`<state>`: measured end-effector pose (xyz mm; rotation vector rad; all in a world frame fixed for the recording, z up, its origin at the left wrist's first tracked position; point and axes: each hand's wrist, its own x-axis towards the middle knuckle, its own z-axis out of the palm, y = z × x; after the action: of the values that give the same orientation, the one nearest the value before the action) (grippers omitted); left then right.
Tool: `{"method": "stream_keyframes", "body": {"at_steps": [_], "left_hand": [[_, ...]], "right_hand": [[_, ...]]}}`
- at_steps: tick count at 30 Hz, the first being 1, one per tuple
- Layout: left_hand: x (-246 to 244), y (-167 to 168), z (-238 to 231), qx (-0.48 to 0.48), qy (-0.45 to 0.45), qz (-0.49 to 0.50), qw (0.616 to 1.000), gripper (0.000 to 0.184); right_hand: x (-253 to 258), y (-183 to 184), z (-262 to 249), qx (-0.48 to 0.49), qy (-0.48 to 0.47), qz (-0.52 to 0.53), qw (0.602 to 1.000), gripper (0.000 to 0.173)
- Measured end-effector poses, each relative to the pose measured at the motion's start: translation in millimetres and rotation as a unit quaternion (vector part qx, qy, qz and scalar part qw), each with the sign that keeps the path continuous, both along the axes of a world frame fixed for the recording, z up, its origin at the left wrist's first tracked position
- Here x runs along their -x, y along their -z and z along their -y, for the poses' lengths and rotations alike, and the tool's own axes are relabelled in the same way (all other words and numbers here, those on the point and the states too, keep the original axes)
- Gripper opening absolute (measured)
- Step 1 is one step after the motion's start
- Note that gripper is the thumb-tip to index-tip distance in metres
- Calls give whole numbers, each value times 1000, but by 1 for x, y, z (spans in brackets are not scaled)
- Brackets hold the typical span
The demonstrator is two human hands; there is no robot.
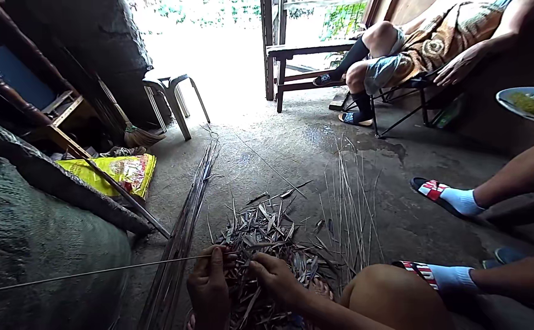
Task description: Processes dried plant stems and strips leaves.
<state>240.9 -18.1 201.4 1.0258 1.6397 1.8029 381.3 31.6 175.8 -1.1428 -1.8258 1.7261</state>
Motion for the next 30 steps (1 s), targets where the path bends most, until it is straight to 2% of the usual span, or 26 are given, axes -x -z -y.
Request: {"method": "stream_keyframes", "body": {"at_steps": [3,11,18,27,30], "left_hand": [[4,-1,1,6,4,-12,1000,24],[10,12,5,-34,37,-122,991,25],[8,14,4,-36,34,-120,992,25],[12,4,7,-36,32,-149,988,27],[17,4,9,-35,31,-171,984,28]], "right_hand": [[0,0,-1,-16,-7,4,1000,33],[3,-7,7,-83,-28,18,996,35],[3,0,3,-82,-19,56,995,36],[2,21,-18,20,-19,109,994,39],[2,31,-23,57,-28,160,985,43]]}}
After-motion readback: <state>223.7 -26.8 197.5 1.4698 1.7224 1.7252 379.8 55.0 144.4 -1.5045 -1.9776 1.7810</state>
